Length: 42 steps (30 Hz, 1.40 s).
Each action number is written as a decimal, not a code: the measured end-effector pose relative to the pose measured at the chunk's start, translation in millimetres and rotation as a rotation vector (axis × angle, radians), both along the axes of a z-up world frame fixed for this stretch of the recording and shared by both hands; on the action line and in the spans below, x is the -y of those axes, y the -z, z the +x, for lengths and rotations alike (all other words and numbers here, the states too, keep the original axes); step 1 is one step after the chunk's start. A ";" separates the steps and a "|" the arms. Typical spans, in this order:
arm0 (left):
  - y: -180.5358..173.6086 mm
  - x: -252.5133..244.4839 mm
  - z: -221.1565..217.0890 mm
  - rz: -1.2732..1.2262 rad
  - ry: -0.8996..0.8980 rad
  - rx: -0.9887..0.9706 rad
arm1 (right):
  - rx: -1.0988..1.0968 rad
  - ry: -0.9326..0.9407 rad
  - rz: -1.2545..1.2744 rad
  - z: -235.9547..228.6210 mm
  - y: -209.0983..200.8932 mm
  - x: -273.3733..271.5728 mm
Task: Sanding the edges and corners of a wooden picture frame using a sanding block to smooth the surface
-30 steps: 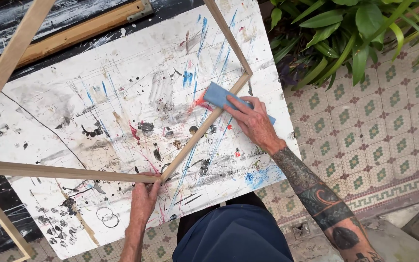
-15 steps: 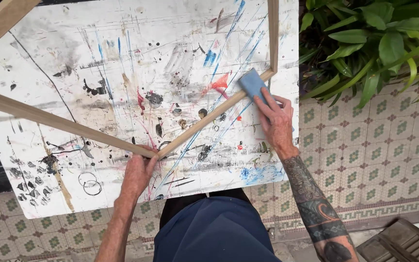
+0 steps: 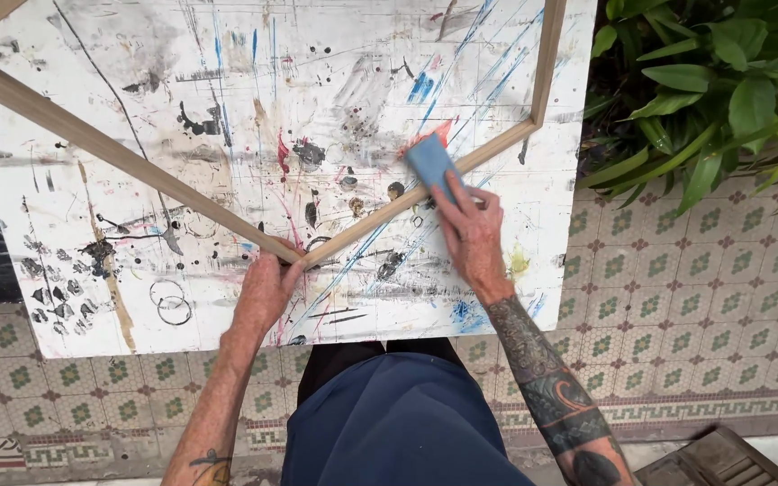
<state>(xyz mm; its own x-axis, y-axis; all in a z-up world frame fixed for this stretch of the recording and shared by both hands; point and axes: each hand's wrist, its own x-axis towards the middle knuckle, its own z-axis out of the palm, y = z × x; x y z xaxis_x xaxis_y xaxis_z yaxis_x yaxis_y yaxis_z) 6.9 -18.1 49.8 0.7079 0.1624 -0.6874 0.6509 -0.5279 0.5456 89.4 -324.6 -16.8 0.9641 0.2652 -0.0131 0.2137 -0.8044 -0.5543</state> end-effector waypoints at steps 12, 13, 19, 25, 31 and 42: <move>-8.5 5.5 15.7 0.012 -0.026 -0.018 | 0.035 -0.076 -0.021 -12.3 3.9 -4.9; -12.0 4.6 11.4 0.014 -0.030 -0.043 | -0.007 -0.145 -0.041 -25.5 -4.9 -4.0; 5.9 -0.3 3.5 -0.040 -0.050 0.035 | 0.073 0.014 0.020 -0.6 16.4 -21.5; 17.1 -4.5 -0.2 0.002 -0.015 0.073 | 0.030 -0.126 -0.092 -23.9 -11.2 -1.3; 16.0 -8.1 -0.1 0.024 0.067 0.098 | -0.005 -0.195 -0.038 -55.3 8.5 -67.5; 33.3 -20.7 5.0 -0.075 0.078 0.160 | 0.067 -0.136 -0.064 -80.8 1.3 -87.8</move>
